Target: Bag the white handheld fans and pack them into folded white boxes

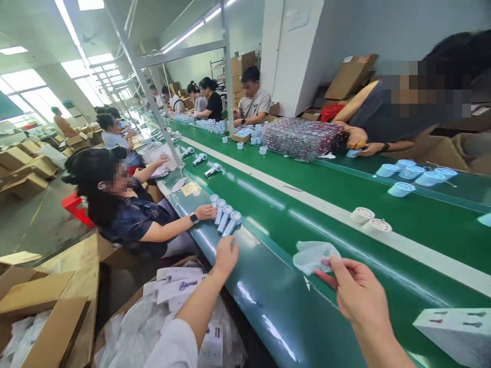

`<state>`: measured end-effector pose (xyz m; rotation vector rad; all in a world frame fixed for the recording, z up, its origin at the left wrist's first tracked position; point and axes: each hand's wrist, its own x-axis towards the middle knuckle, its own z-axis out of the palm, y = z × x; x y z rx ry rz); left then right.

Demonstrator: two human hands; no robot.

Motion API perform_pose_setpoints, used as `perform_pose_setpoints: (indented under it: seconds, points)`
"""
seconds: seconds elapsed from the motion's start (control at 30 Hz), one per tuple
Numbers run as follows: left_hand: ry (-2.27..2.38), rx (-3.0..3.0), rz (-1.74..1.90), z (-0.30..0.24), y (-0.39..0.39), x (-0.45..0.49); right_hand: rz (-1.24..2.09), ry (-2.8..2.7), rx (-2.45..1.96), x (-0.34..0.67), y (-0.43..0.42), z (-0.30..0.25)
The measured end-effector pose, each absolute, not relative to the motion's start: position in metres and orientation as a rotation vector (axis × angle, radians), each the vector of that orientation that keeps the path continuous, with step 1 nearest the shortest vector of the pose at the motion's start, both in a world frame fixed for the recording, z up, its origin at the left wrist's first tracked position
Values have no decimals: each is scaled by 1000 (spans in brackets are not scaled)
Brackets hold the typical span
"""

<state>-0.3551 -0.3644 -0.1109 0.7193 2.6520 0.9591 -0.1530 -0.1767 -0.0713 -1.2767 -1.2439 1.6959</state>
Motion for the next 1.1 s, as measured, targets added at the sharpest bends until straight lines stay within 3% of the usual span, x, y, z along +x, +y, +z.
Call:
perform_pose_setpoints:
  seconds: [0.13,0.3,0.67,0.83,1.1]
  points:
    - [2723,410,797,-137,-300,-416,1702,-1552,-1289,-137,-162,-91]
    - [2631,218,815,-145,-287,-419,1907,-1497,-1287,-152,-172,-130]
    - [1671,384,1613,-97,-387,-252,2154,-1259,-1213,-197,-209,-107]
    - [1769,372,1561,-92,-417,-238,2253,-1185,-1146,-179,-246,-80]
    - [2485,861,1155,-73,-457,-206,2324,-1136,-911,-145,-328,-63]
